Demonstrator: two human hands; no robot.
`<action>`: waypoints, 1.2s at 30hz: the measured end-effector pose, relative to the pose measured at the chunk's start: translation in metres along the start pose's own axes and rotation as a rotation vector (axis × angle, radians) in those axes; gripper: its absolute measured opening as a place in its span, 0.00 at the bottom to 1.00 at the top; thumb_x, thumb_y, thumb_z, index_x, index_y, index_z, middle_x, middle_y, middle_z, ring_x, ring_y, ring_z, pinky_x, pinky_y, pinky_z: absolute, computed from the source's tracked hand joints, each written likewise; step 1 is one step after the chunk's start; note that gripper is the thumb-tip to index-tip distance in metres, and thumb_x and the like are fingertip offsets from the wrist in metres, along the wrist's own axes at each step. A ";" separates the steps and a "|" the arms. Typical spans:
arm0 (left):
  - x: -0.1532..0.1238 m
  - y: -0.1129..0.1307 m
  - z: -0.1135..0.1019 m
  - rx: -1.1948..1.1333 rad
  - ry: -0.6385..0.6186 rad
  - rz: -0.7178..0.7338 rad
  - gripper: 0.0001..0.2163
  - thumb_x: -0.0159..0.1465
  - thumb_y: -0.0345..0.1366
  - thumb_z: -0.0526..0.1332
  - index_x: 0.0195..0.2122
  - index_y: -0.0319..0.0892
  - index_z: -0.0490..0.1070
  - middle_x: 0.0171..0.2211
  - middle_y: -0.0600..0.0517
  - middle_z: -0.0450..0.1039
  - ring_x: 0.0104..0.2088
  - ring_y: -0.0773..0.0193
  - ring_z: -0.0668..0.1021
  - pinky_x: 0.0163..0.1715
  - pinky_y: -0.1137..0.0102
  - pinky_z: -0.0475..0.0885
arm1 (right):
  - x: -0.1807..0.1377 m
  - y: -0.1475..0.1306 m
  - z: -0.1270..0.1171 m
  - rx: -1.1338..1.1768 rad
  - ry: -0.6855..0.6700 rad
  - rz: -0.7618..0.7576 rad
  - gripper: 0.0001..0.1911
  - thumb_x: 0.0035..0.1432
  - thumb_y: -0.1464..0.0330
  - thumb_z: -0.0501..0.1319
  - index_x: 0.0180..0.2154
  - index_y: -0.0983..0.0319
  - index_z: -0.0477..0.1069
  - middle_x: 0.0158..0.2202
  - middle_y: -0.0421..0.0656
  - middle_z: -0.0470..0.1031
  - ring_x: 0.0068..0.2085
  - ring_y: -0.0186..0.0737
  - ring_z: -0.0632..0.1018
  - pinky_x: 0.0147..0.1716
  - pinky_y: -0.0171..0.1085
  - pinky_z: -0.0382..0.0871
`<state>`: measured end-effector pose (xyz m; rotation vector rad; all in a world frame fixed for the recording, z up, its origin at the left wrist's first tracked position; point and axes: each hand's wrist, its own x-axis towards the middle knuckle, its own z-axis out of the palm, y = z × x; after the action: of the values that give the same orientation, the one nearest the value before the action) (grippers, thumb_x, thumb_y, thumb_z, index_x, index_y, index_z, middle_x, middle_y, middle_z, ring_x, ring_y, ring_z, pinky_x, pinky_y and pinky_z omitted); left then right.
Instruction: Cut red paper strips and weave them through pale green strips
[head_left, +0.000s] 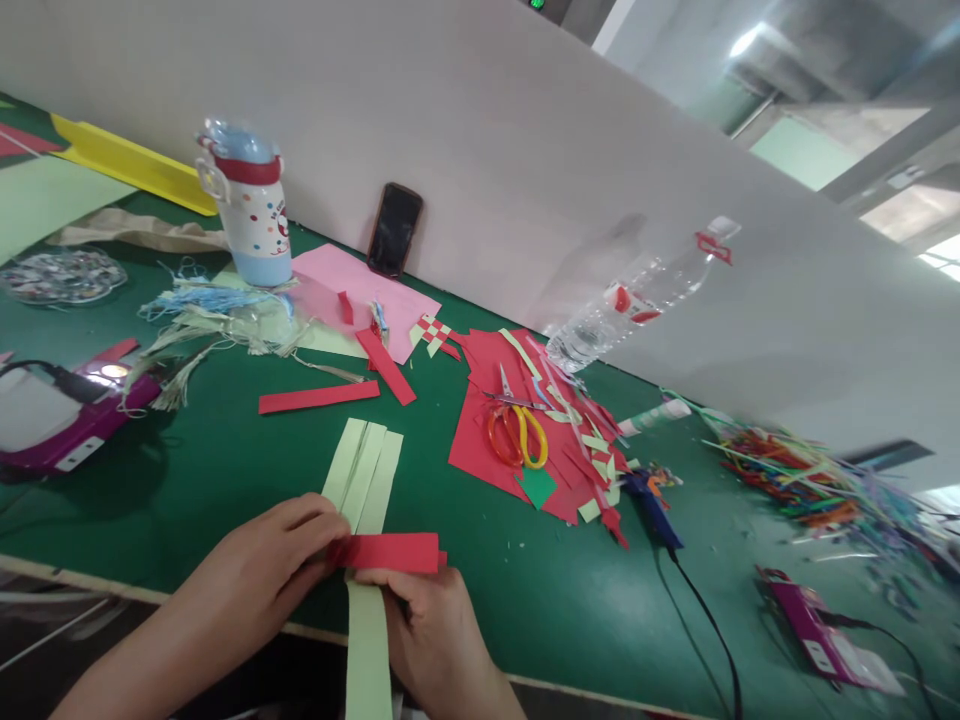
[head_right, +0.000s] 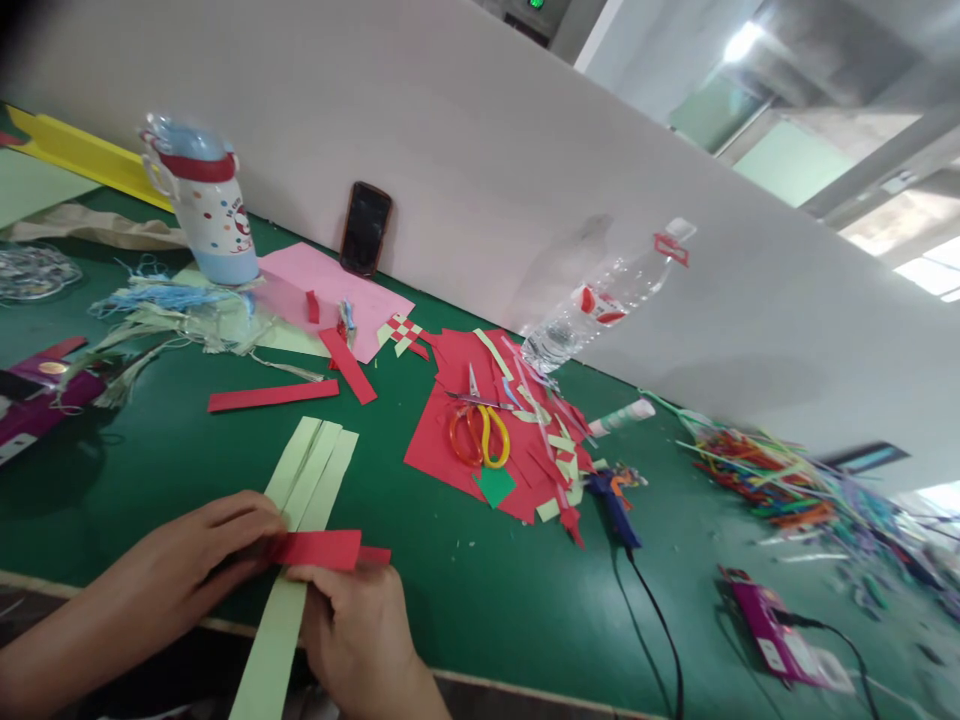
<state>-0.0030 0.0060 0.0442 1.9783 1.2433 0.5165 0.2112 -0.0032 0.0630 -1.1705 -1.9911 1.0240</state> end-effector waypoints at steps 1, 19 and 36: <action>0.000 0.000 0.000 0.001 -0.008 0.011 0.10 0.72 0.37 0.50 0.45 0.50 0.70 0.45 0.52 0.70 0.44 0.63 0.74 0.44 0.69 0.69 | 0.000 0.000 0.000 -0.003 -0.003 0.000 0.18 0.59 0.79 0.56 0.41 0.54 0.81 0.37 0.37 0.84 0.36 0.37 0.83 0.38 0.30 0.73; 0.002 0.002 0.003 0.107 -0.013 0.052 0.13 0.70 0.31 0.49 0.39 0.49 0.73 0.40 0.52 0.68 0.40 0.63 0.74 0.38 0.69 0.69 | -0.013 -0.003 -0.006 -0.426 0.185 -0.259 0.10 0.56 0.72 0.60 0.40 0.57 0.76 0.32 0.43 0.73 0.32 0.42 0.73 0.33 0.39 0.70; 0.002 0.005 0.001 0.049 0.017 -0.020 0.06 0.66 0.31 0.57 0.40 0.50 0.69 0.42 0.54 0.71 0.43 0.61 0.75 0.41 0.69 0.68 | 0.019 0.015 -0.004 -0.637 0.190 -0.016 0.06 0.58 0.69 0.66 0.29 0.58 0.72 0.57 0.46 0.67 0.60 0.58 0.62 0.55 0.58 0.59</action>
<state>0.0014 0.0059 0.0472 2.0042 1.2965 0.4981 0.2122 0.0201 0.0543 -1.4991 -2.2273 0.2394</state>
